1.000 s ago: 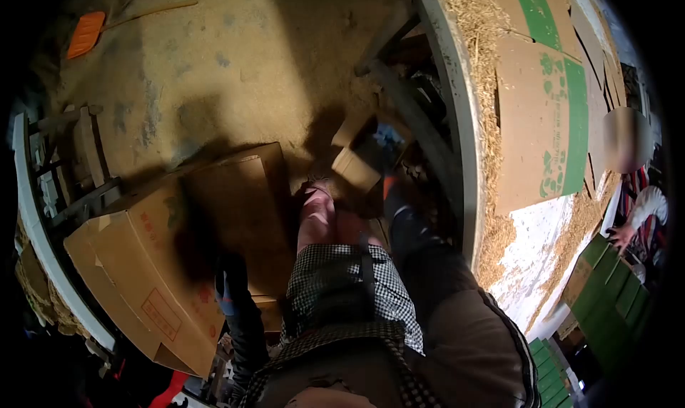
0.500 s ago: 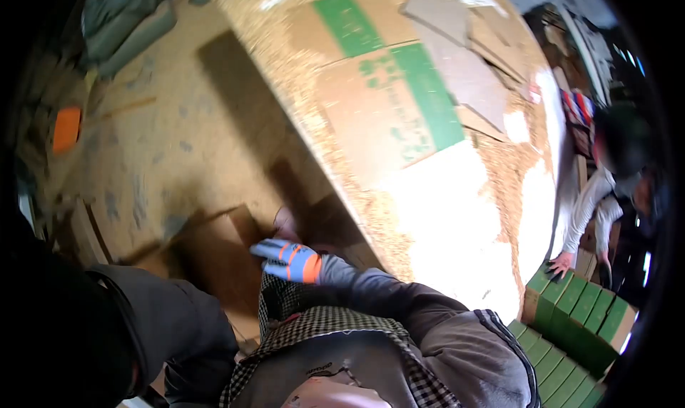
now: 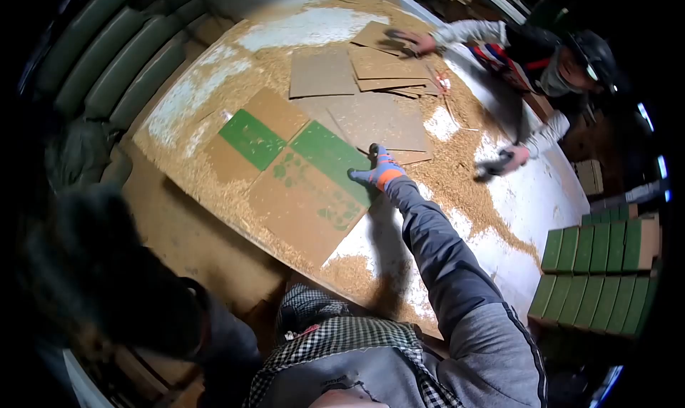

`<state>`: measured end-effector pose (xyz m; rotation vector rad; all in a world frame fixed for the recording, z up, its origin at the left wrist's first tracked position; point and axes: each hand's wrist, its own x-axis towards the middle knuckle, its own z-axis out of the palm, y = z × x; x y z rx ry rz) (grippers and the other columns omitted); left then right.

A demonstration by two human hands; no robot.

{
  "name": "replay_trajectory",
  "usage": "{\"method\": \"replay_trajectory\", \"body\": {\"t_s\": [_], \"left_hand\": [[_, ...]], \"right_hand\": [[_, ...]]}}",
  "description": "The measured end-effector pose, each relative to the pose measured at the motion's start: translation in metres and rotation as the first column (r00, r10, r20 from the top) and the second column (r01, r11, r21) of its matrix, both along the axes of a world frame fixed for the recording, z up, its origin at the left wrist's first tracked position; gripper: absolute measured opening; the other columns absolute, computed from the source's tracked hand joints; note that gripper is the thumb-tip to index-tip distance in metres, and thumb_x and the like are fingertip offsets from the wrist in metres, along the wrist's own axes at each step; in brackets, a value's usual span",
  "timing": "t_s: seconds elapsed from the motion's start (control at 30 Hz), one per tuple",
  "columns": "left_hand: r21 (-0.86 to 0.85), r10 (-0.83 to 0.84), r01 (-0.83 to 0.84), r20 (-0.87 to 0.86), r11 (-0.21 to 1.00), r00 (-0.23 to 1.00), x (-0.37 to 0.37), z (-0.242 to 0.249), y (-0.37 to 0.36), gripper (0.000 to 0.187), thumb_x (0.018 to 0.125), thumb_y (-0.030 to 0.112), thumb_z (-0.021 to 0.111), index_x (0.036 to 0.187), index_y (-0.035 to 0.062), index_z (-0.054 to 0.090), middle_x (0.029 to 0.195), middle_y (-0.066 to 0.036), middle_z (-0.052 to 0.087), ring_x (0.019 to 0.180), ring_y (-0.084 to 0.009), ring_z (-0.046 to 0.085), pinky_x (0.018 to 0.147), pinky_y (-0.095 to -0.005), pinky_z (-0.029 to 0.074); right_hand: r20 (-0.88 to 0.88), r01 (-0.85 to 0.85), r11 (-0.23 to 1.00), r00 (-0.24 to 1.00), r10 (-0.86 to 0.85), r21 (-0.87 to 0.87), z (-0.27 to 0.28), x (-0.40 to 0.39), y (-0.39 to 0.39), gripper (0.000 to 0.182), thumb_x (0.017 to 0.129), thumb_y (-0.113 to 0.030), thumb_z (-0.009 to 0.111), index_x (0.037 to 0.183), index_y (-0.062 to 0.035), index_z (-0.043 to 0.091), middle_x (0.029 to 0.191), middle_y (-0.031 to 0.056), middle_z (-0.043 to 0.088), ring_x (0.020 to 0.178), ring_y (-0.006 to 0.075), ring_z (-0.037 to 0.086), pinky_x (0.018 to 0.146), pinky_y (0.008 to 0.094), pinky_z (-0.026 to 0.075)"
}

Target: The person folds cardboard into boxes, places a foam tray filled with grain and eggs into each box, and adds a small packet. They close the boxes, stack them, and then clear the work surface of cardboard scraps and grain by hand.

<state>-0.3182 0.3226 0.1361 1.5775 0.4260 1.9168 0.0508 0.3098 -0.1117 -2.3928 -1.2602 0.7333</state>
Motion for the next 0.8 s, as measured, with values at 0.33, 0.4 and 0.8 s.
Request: {"method": "replay_trajectory", "body": {"t_s": [0.33, 0.4, 0.8], "left_hand": [[-0.422, -0.085, -0.063, -0.321, 0.904, 0.943, 0.062, -0.087, 0.017, 0.046, 0.097, 0.022, 0.035, 0.132, -0.0086, 0.034, 0.131, -0.02, 0.042, 0.117, -0.0278, 0.046, 0.101, -0.0373, 0.037], [-0.258, -0.056, -0.053, -0.398, 0.965, 0.916, 0.082, -0.08, 0.023, 0.047, 0.098, 0.023, 0.033, 0.134, -0.0075, 0.031, 0.131, -0.02, 0.041, 0.12, -0.0273, 0.043, 0.102, -0.0374, 0.036], [-0.526, -0.83, 0.687, -0.069, 0.501, 0.553, 0.403, -0.173, -0.01, 0.029, 0.085, 0.001, 0.044, 0.114, -0.0008, 0.05, 0.1, -0.011, 0.057, 0.066, -0.011, 0.051, 0.061, -0.0209, 0.043]], "right_hand": [[-0.601, 0.028, 1.0, 0.799, -0.025, -0.004, 0.18, 0.012, -0.13, 0.048, 0.076, -0.036, 0.072, 0.108, -0.002, 0.06, 0.09, 0.0055, 0.066, 0.078, 0.0118, 0.061, 0.066, 0.0278, 0.051], [-0.683, 0.3, 0.949, 0.714, -0.155, 0.098, 0.19, 0.019, -0.215, 0.057, 0.075, -0.035, 0.073, 0.116, 0.0008, 0.056, 0.093, 0.0105, 0.065, 0.081, 0.0181, 0.062, 0.073, 0.0287, 0.051], [-0.332, 0.87, 0.162, 0.341, -0.879, 0.467, 0.201, -0.045, -0.52, 0.033, 0.088, -0.02, 0.054, 0.113, 0.0015, 0.052, 0.094, 0.001, 0.056, 0.08, 0.0098, 0.051, 0.068, 0.0241, 0.043]]}}
